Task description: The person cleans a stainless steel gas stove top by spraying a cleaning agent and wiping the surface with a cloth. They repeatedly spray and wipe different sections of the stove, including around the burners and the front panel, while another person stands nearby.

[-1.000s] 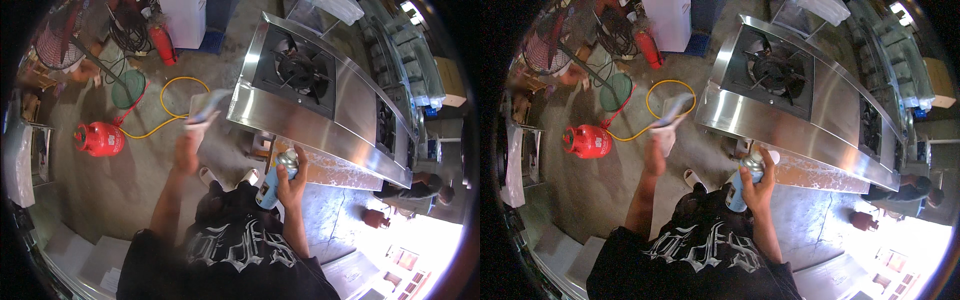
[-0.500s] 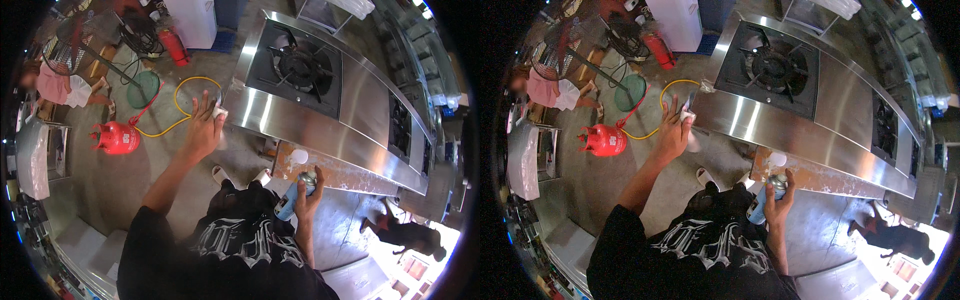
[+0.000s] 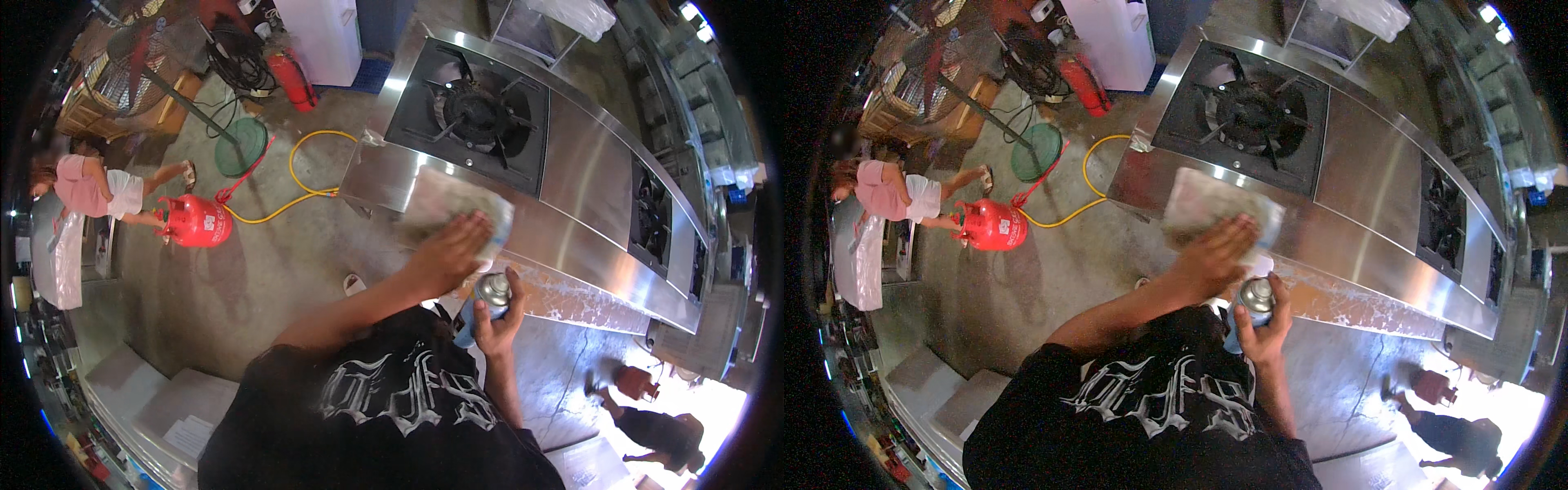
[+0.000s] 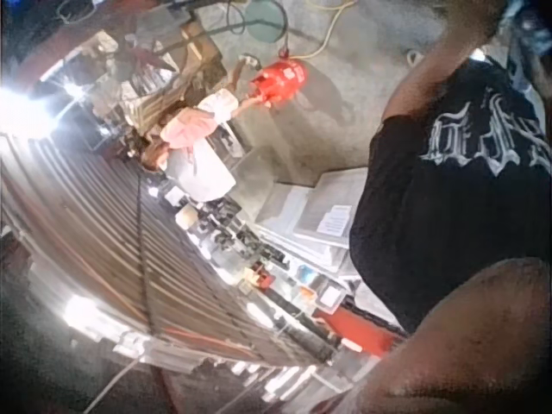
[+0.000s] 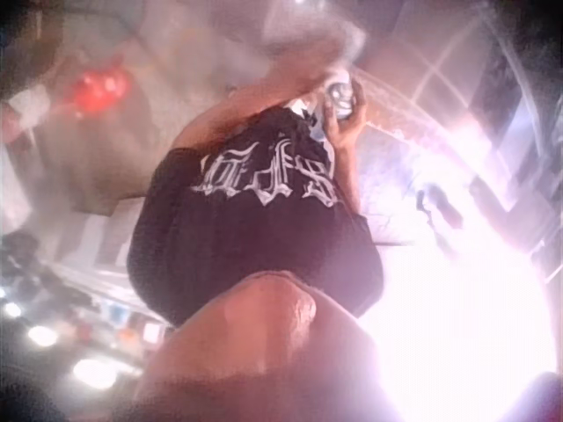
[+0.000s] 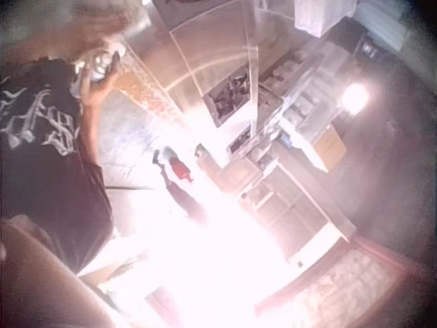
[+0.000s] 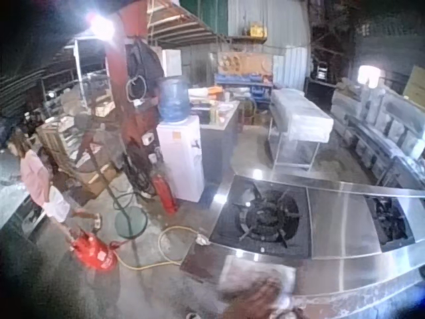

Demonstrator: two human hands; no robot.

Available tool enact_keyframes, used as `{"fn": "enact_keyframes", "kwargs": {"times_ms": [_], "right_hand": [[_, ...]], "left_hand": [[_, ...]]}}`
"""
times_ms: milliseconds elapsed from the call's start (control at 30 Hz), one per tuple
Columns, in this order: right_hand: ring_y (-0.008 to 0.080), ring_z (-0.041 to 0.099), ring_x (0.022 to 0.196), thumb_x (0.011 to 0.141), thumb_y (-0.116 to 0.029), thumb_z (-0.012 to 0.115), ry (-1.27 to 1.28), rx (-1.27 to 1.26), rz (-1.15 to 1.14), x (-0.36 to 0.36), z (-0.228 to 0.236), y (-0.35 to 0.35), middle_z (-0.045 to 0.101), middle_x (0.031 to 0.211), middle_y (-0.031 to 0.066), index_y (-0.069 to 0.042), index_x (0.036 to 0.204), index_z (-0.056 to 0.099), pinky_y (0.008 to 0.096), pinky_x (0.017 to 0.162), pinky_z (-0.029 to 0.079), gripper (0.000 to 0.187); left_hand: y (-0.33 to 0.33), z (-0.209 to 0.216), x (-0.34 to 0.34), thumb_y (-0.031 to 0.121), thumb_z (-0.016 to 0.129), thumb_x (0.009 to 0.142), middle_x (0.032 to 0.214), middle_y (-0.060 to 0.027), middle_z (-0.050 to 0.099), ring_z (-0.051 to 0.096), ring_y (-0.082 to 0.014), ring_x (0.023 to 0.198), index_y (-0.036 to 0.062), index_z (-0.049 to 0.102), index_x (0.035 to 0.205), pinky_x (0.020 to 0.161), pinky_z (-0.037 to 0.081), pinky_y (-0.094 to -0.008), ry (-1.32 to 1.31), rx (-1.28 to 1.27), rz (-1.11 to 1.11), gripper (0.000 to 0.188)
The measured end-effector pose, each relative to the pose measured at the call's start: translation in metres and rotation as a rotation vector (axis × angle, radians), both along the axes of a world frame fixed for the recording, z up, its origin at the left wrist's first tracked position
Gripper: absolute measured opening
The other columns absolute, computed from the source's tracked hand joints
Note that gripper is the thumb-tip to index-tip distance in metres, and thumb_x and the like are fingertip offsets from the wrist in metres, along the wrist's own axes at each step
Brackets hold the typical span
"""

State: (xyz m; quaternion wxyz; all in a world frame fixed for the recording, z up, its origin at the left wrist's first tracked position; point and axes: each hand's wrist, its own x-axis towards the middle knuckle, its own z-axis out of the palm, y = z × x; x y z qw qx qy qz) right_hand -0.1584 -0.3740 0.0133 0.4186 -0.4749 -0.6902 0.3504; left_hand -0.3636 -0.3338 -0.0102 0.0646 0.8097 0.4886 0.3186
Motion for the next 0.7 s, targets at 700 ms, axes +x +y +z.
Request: {"fn": "enact_keyframes", "kwargs": {"times_ms": [700], "right_hand": [[0.0268,0.060,0.117,0.095,-0.045,0.072,0.050,0.123,-0.317,0.071,0.004,-0.039,0.057,0.130,0.0184,0.004,0.150,0.040,0.0403,0.100,0.049,0.081]], "left_hand": [[0.040,0.002,0.095,0.041,0.055,0.102,0.152,-0.0179,0.054,0.046,-0.0335,0.145,-0.0015,0.055,0.144,0.122,0.032,-0.0488,0.086,0.124,-0.001,0.059]]}}
